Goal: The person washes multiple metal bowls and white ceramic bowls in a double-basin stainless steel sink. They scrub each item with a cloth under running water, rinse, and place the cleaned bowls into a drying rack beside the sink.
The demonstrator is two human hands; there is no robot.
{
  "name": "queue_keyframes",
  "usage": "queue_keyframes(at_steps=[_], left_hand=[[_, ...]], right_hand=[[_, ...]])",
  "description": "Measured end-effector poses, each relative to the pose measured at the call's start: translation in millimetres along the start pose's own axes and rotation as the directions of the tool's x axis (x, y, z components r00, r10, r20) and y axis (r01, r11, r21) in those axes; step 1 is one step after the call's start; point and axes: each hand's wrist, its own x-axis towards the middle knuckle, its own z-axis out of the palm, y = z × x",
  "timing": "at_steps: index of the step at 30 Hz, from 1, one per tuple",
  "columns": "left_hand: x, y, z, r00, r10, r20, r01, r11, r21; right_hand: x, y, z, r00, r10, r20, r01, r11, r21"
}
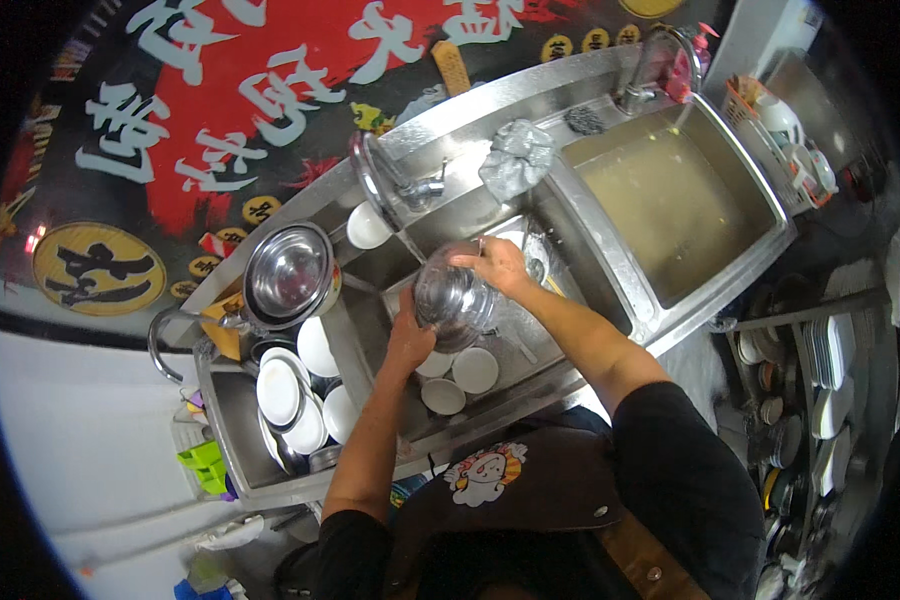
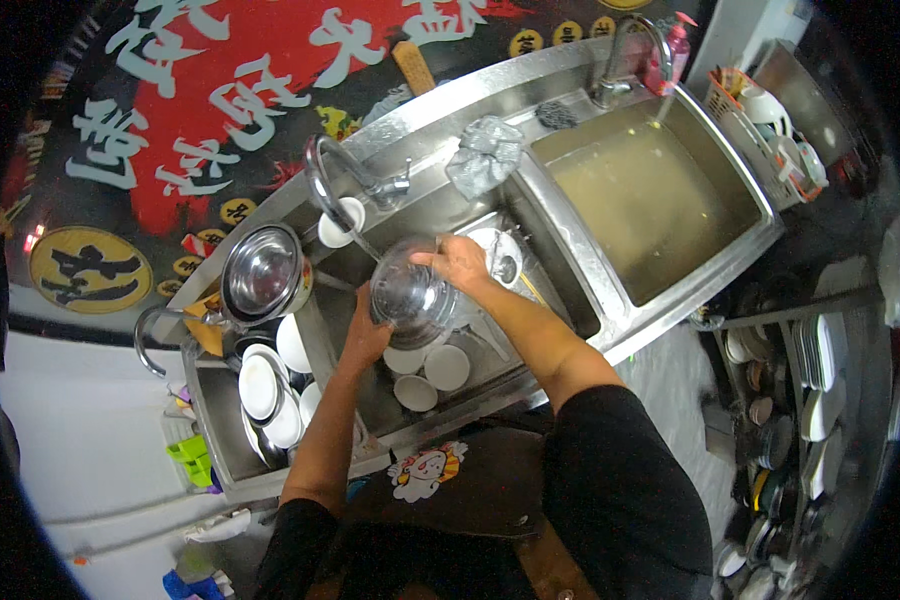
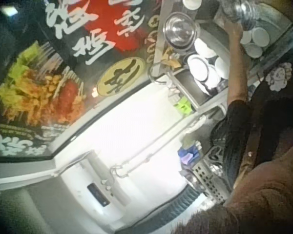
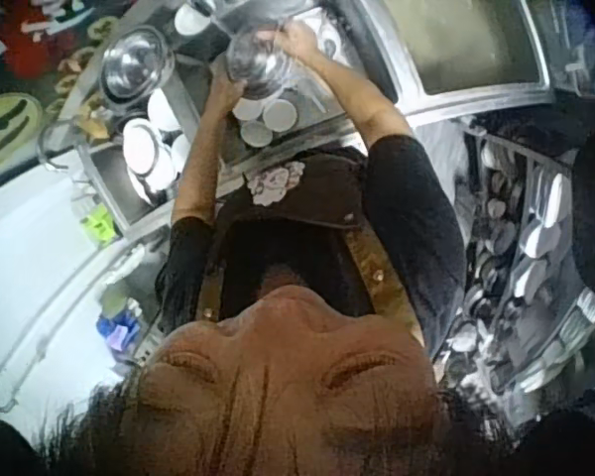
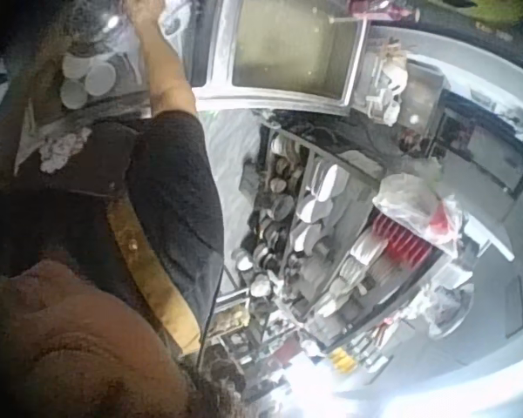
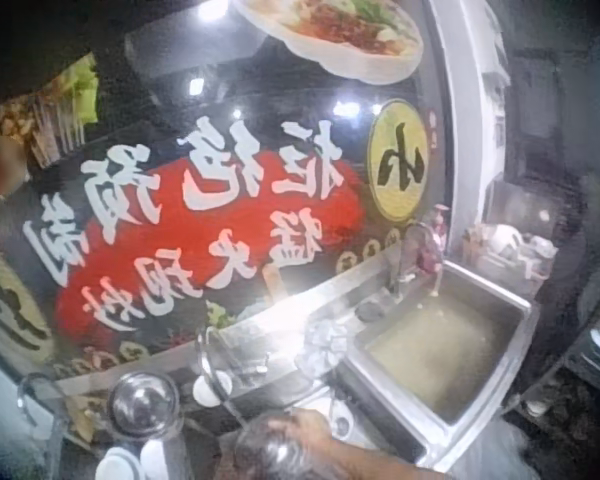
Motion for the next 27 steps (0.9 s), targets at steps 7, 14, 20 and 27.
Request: queue_keyframes(at_steps=[7,14,20,27], left_hand=[[38.2,-60.2,25.3,0.962,0.274,-0.004,-0.274,0.961,-0.031],[23.9,-80.0,6.9,0.830,-0.322,0.455,0.540,0.265,-0.799],[11.1,-25.7,22.8,0.844,-0.392,0.366,0.442,0.121,-0.889],[11.9,-33.6,20.8,0.859,-0.340,0.383,0.435,0.090,-0.896]], right_hand=[[-15.8,-38.4,46.1,0.498,-0.864,0.083,0.834,0.450,-0.318],[-94.3,22.1,54.6,0.670,-0.670,0.320,0.721,0.691,-0.061],[-61.3,37.6,87.2,0.866,-0.457,0.204,0.496,0.733,-0.465],[-74.6,41.3,71.7,0.692,-0.700,-0.175,0.652,0.711,-0.264]])
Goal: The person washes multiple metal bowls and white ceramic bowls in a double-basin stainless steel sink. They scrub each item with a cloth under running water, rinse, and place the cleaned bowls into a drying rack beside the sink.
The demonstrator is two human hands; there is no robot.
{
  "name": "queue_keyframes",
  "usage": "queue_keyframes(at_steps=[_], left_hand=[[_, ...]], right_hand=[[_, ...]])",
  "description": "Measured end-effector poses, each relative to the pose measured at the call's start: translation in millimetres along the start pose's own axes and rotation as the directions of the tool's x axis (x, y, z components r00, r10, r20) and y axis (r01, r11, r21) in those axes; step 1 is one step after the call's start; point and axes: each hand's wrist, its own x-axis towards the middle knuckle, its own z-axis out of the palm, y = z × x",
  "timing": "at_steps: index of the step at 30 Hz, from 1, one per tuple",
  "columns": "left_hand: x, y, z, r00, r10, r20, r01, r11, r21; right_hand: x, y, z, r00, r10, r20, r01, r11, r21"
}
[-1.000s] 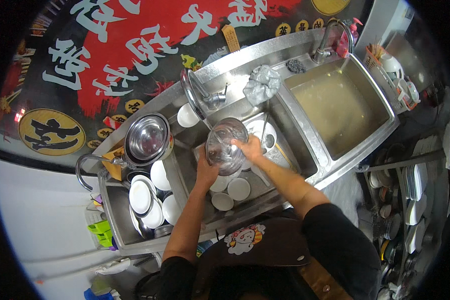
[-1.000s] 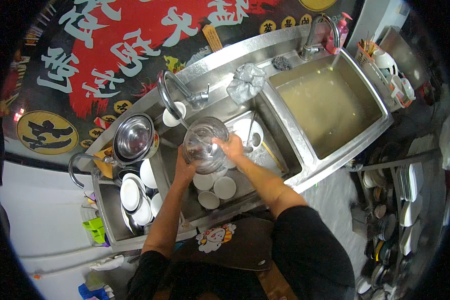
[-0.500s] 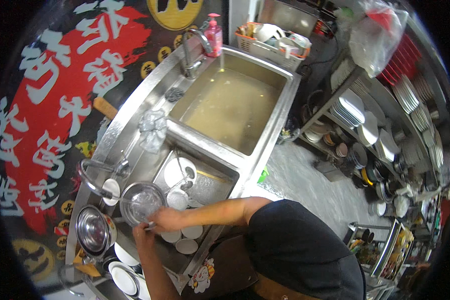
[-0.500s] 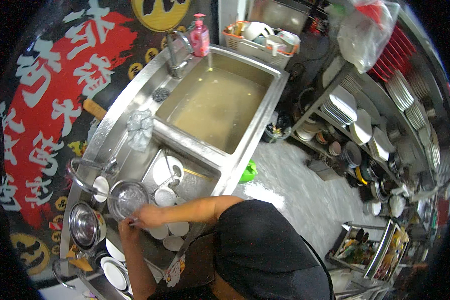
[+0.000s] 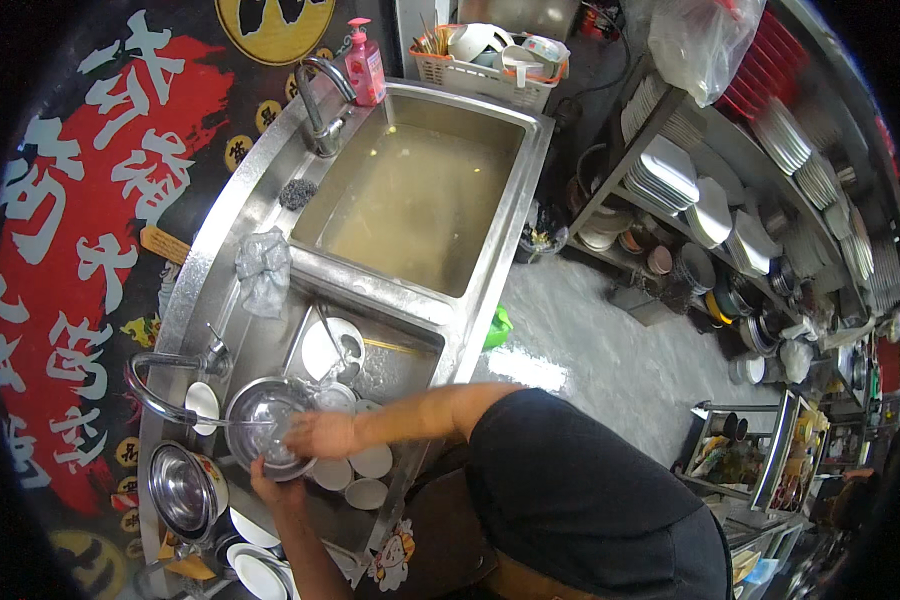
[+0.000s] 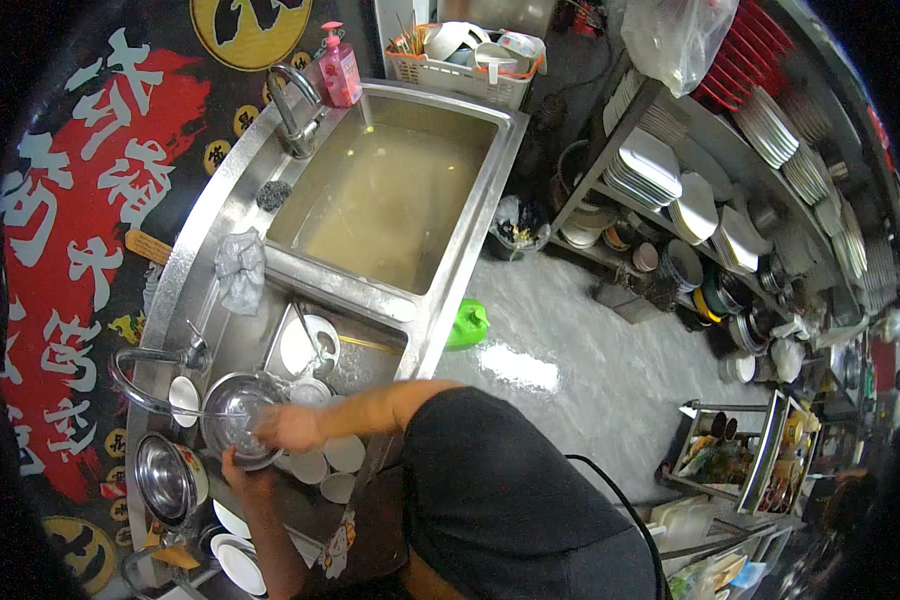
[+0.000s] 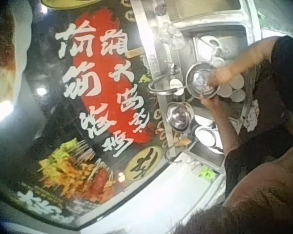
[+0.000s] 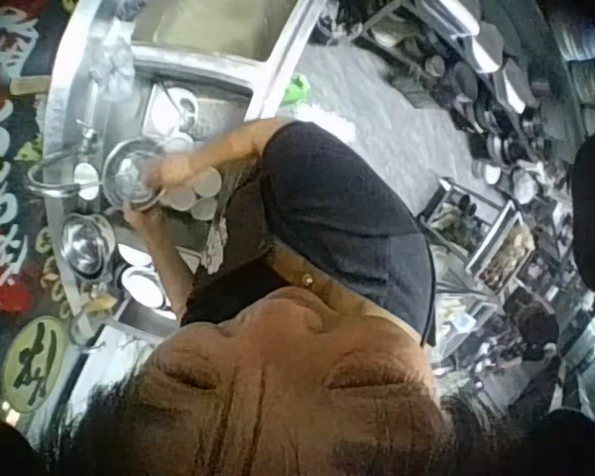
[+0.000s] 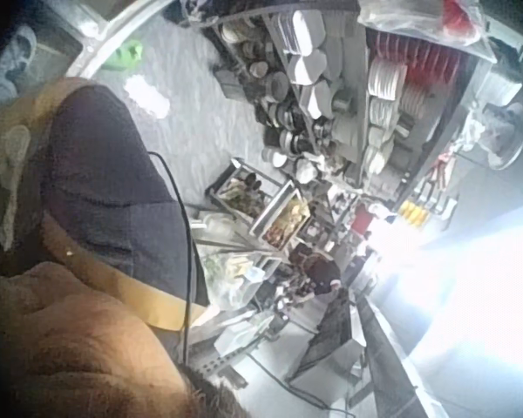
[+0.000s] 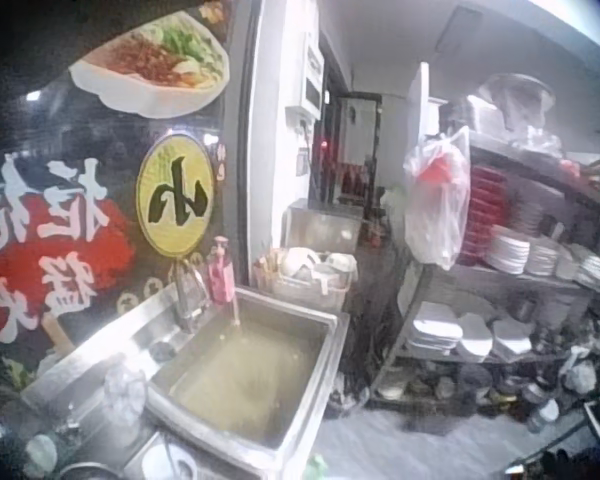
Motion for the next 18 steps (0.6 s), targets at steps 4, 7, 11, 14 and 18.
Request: queue_keyframes(at_steps=[4,7,11,14,18], left_hand=[[-9.2,-4.8,11.2,1.000,0.020,0.021,-0.021,0.999,0.049],[-2.4,-26.0,-16.8,0.968,0.248,-0.035,-0.230,0.936,0.266],[-20.3,2.0,29.4,0.993,0.081,-0.085,-0.078,0.996,0.033],[-13.5,1.4,20.4,0.986,0.144,0.080,-0.153,0.980,0.130],[-3.2,-22.7,37.9,0.980,0.185,-0.067,-0.182,0.982,0.053]], right_hand=[[8.6,1.0,-22.9,0.858,0.090,0.506,0.011,0.981,-0.193],[45.3,-82.8,-35.2,0.783,0.360,0.507,-0.460,0.884,0.082],[22.3,-40.5,-36.5,0.796,0.007,0.605,-0.145,0.973,0.180],[30.7,-0.6,-56.6,0.733,0.204,0.649,-0.289,0.957,0.026],[48.8,-16.9,-3.0,0.856,0.366,0.365,-0.406,0.913,0.037]])
